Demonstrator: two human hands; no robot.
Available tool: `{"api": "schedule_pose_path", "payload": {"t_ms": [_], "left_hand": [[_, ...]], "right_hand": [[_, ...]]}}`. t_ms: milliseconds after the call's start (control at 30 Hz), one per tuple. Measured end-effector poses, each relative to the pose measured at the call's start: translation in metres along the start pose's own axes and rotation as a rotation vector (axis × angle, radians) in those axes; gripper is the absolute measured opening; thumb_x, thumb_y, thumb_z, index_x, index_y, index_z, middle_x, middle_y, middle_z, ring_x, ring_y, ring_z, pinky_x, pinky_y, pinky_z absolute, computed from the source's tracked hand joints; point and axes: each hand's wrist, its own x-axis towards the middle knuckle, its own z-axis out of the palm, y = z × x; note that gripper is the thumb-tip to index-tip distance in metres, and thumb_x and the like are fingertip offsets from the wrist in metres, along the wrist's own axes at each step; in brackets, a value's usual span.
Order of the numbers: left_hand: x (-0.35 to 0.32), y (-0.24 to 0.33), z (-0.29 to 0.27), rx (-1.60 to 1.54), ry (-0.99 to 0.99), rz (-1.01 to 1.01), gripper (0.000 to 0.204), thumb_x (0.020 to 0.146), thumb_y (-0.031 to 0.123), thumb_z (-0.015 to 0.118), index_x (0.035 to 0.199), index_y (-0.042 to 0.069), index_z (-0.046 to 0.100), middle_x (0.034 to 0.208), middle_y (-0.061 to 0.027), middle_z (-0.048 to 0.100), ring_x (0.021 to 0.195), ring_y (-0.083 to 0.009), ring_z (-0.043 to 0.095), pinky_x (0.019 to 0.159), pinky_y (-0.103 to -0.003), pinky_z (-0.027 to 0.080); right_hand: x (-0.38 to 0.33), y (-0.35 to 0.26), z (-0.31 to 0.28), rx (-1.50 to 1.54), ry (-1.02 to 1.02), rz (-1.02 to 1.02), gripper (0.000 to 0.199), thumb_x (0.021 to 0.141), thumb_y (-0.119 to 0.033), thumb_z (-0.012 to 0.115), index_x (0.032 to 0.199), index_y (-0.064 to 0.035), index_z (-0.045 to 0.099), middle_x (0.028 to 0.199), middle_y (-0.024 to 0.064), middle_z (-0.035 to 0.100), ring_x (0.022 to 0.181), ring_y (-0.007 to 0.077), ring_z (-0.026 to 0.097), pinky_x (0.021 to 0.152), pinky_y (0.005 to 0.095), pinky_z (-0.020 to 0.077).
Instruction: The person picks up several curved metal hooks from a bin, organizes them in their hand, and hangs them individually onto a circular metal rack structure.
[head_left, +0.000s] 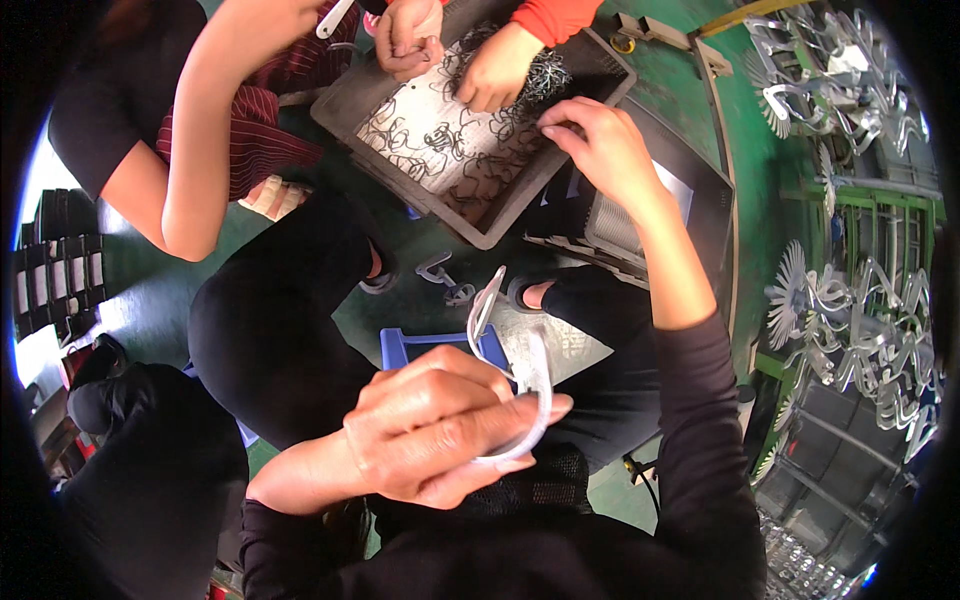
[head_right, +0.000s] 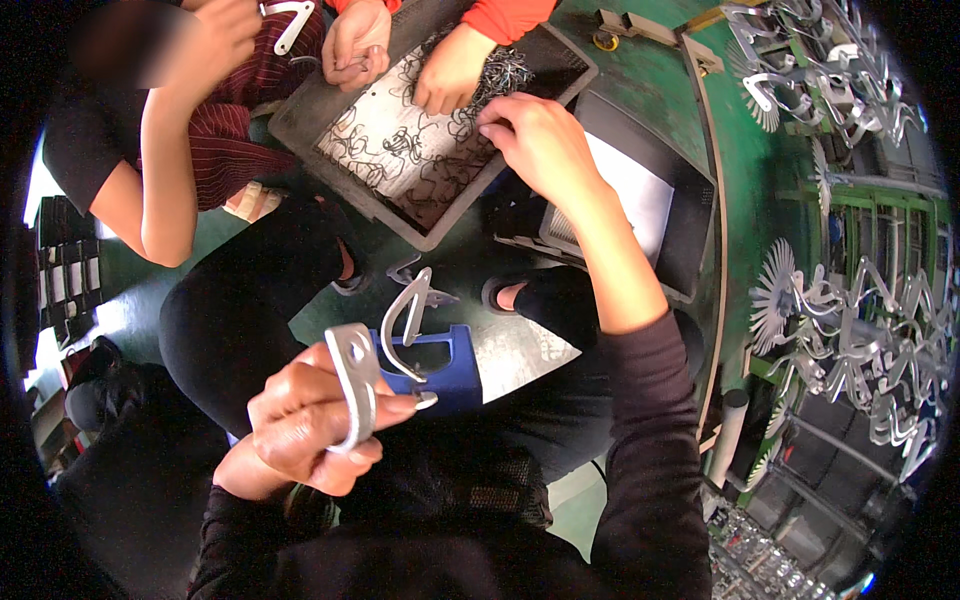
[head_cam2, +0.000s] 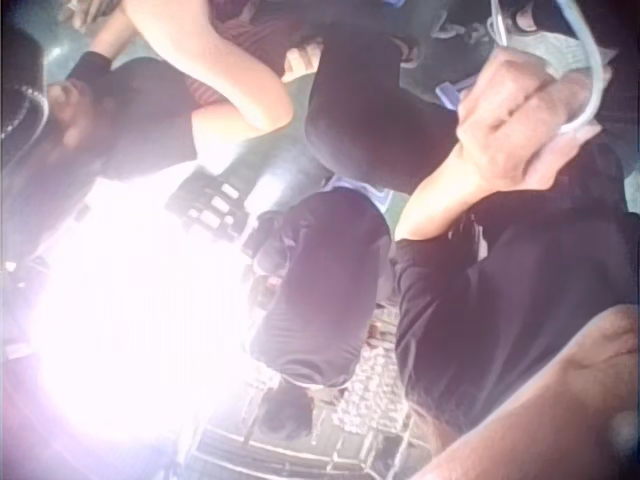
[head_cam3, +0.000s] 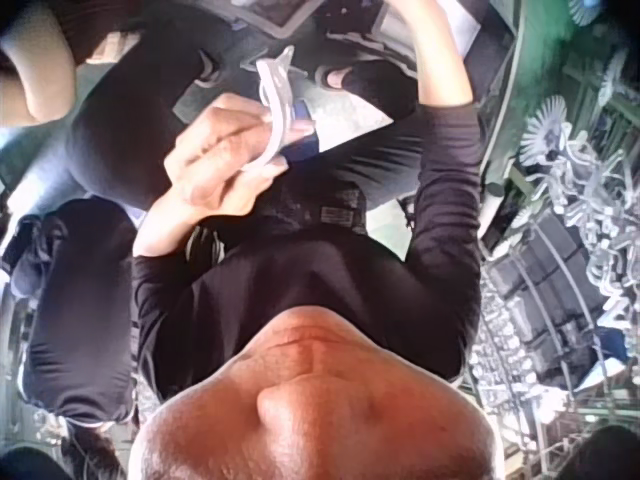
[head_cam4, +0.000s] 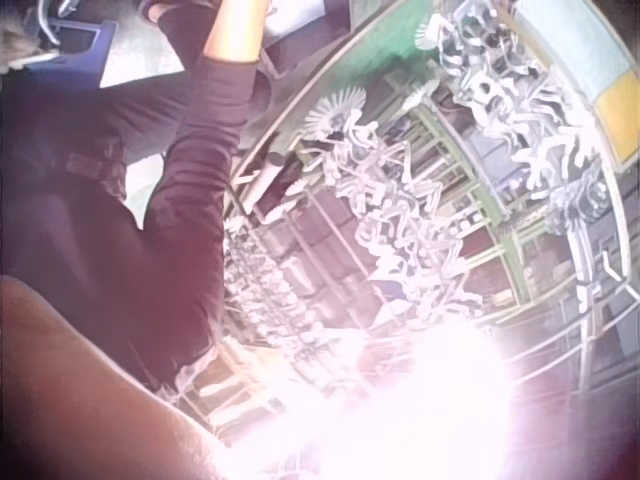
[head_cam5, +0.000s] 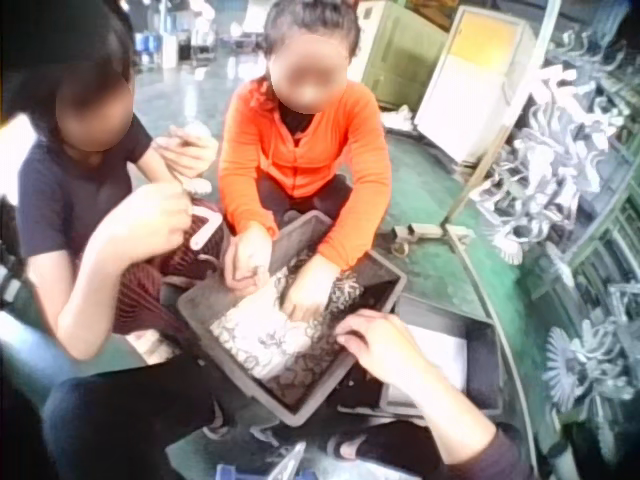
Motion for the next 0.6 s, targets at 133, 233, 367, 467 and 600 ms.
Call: {"api": "schedule_pose_path", "payload": {"t_ms": [133, 233, 367, 467, 600], "left_hand": [[-0.002, -0.001, 0.004, -0.008, -0.005, -0.027, 0.018, 0.077, 0.016, 0.069, 0.085, 0.000, 0.069, 0.079, -0.0067, 0.058, 0.066, -0.0200, 0.060, 0.057, -0.029, 0.050], [-0.005, -0.002, 0.006, -0.043, 0.009, -0.051, 0.025, 0.067, 0.011, 0.076, 0.089, 0.003, 0.067, 0.081, -0.0047, 0.061, 0.068, -0.0194, 0.062, 0.055, -0.028, 0.052], [-0.009, -0.002, 0.015, -0.020, 0.105, -0.029, 0.032, 0.058, 0.007, 0.082, 0.086, 0.005, 0.067, 0.069, -0.0014, 0.058, 0.058, -0.0146, 0.060, 0.044, -0.022, 0.048], [-0.011, -0.002, 0.016, 0.010, 0.126, -0.005, 0.033, 0.061, 0.003, 0.069, 0.094, 0.001, 0.068, 0.067, -0.0029, 0.051, 0.062, -0.0149, 0.058, 0.048, -0.023, 0.050], [-0.008, -0.001, 0.015, -0.027, 0.115, -0.017, 0.032, 0.062, 0.003, 0.069, 0.093, 0.001, 0.068, 0.067, -0.0034, 0.051, 0.063, -0.0153, 0.058, 0.051, -0.023, 0.053]], "right_hand": [[0.039, 0.020, 0.024, -0.319, -0.343, 0.059, 0.015, 0.076, -0.011, 0.059, 0.089, -0.0090, 0.067, 0.087, 0.0132, 0.065, 0.084, 0.0296, 0.062, 0.073, 0.0388, 0.0483], [0.059, 0.039, 0.045, -0.513, -0.439, 0.134, 0.017, 0.074, -0.010, 0.061, 0.090, -0.0117, 0.068, 0.085, 0.0119, 0.066, 0.085, 0.0288, 0.062, 0.075, 0.0374, 0.0486], [0.075, 0.056, 0.059, -0.489, -0.600, 0.063, 0.018, 0.076, -0.008, 0.056, 0.089, -0.0151, 0.067, 0.090, 0.0084, 0.066, 0.087, 0.0265, 0.063, 0.076, 0.0361, 0.0497], [0.085, 0.060, 0.065, -0.417, -0.701, 0.008, 0.021, 0.077, -0.005, 0.054, 0.088, -0.0172, 0.067, 0.092, 0.0064, 0.066, 0.089, 0.0252, 0.063, 0.077, 0.0347, 0.0500], [0.090, 0.062, 0.080, -0.490, -0.717, -0.110, 0.018, 0.076, -0.006, 0.056, 0.084, -0.0174, 0.067, 0.091, 0.0060, 0.067, 0.089, 0.0235, 0.064, 0.076, 0.0343, 0.0497]]}}
